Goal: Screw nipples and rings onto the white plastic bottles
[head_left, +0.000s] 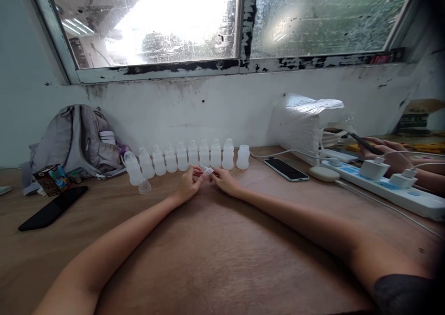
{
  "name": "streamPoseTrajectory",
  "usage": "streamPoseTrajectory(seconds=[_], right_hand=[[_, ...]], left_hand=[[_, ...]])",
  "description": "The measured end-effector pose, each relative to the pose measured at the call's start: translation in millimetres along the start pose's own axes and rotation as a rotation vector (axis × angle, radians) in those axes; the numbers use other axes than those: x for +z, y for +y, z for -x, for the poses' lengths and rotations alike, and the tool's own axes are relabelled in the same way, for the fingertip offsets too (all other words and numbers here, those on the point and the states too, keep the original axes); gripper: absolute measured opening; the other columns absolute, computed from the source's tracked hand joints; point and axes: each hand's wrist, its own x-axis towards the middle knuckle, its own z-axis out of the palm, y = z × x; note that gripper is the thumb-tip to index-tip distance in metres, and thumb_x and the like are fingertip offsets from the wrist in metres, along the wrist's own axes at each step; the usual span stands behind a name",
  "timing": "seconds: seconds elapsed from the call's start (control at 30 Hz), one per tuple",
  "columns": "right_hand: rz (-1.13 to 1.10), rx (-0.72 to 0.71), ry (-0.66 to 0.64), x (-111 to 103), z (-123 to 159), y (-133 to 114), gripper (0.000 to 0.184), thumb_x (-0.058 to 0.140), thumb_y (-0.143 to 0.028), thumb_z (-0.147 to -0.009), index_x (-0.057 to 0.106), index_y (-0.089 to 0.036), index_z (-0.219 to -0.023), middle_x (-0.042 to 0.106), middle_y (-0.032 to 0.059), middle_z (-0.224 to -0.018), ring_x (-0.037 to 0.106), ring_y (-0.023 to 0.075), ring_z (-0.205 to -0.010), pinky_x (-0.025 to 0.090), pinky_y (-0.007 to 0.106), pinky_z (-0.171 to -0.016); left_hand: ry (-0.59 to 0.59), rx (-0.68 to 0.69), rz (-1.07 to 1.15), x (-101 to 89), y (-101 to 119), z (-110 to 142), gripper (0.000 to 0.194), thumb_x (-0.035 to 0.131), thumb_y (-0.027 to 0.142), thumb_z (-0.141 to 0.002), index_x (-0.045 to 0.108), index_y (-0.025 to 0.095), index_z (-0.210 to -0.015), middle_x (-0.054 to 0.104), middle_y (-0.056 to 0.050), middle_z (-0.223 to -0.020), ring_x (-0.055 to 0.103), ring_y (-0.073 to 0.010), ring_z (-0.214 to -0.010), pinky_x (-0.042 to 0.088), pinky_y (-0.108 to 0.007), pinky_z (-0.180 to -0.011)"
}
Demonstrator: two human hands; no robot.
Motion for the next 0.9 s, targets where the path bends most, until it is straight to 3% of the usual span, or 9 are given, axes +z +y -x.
streamPoseTrajectory(seconds=[0.13, 0.27, 0.43, 0.53, 0.63, 0.7, 0.77, 0.9], right_hand=[[0.013, -0.030, -0.029, 0.5, 0.0, -0.8, 0.022, 0.042, -0.026, -0.080, 0.057, -0.015, -0.067, 0.057, -0.0001, -0.060, 0.048, 0.0098, -0.053, 0.034, 0.019, -0.052], [0.024, -0.043, -0.046, 2.8, -0.2, 4.4, 0.018, 0.043, -0.015, -0.075, 0.061, -0.013, -0.073, 0.060, 0.0012, -0.065, 0.050, 0.0114, -0.060, 0.037, 0.020, -0.057], [0.028, -0.065, -0.095, -8.7, -6.9, 4.9, 0.030, 0.050, -0.008, -0.065, 0.062, -0.014, -0.092, 0.060, 0.0015, -0.074, 0.051, 0.0107, -0.061, 0.039, 0.020, -0.059], [0.072, -0.074, 0.007, -37.1, -20.9, 1.1, 0.036, 0.047, -0.004, -0.064, 0.060, -0.015, -0.095, 0.056, 0.0039, -0.086, 0.048, 0.0092, -0.061, 0.040, 0.022, -0.063], [0.176, -0.027, 0.336, -78.9, -38.2, 4.1, 0.028, 0.047, -0.007, -0.066, 0.061, -0.015, -0.089, 0.050, 0.0052, -0.090, 0.047, 0.0098, -0.061, 0.040, 0.027, -0.070], [0.159, 0.086, 0.442, -107.0, -47.5, 14.0, 0.032, 0.050, -0.008, -0.064, 0.058, -0.016, -0.093, 0.046, 0.0064, -0.095, 0.048, 0.0124, -0.069, 0.040, 0.029, -0.073], [0.040, 0.312, 0.458, -130.0, -52.8, 29.6, 0.047, 0.055, -0.005, -0.058, 0.052, -0.018, -0.103, 0.043, 0.0081, -0.105, 0.048, 0.0166, -0.083, 0.040, 0.030, -0.076], [-0.082, 0.549, 0.327, -152.4, -48.4, 62.4, 0.058, 0.057, -0.002, -0.053, 0.046, -0.015, -0.109, 0.048, 0.0140, -0.103, 0.050, 0.0219, -0.085, 0.043, 0.035, -0.067]], left_hand=[[0.035, -0.102, 0.115, -0.3, -8.1, -4.5, 0.041, 0.054, 0.038, -0.078, 0.039, 0.016, -0.109, 0.063, -0.006, -0.083, 0.062, -0.0152, -0.074, 0.049, -0.026, -0.065], [-0.033, -0.126, 0.132, 0.3, -14.8, -7.3, 0.056, 0.063, 0.033, -0.070, 0.040, 0.015, -0.117, 0.062, -0.005, -0.084, 0.060, -0.0146, -0.075, 0.048, -0.028, -0.071], [-0.103, -0.124, 0.068, -0.2, -12.6, -7.2, 0.030, 0.066, 0.030, -0.066, 0.058, 0.016, -0.091, 0.062, -0.005, -0.085, 0.059, -0.0150, -0.074, 0.048, -0.027, -0.067], [-0.039, -0.145, 0.052, 0.1, -14.8, -7.4, 0.026, 0.064, 0.031, -0.068, 0.056, 0.015, -0.087, 0.061, -0.005, -0.084, 0.059, -0.0165, -0.079, 0.048, -0.028, -0.069], [-0.006, -0.149, 0.049, 1.2, -20.2, -8.5, 0.023, 0.061, 0.031, -0.071, 0.054, 0.016, -0.086, 0.060, -0.006, -0.086, 0.058, -0.0171, -0.083, 0.048, -0.029, -0.072], [-0.002, -0.146, 0.055, 2.0, -23.2, -9.1, 0.020, 0.058, 0.031, -0.074, 0.053, 0.017, -0.086, 0.061, -0.006, -0.089, 0.057, -0.0176, -0.086, 0.047, -0.029, -0.073], [-0.003, -0.147, 0.064, 2.8, -24.9, -9.4, 0.018, 0.055, 0.031, -0.076, 0.053, 0.017, -0.087, 0.061, -0.007, -0.091, 0.057, -0.0178, -0.086, 0.048, -0.029, -0.071], [-0.005, -0.154, 0.077, 3.3, -25.5, -9.3, 0.018, 0.050, 0.031, -0.080, 0.052, 0.016, -0.090, 0.061, -0.006, -0.089, 0.057, -0.0171, -0.084, 0.048, -0.028, -0.067]])
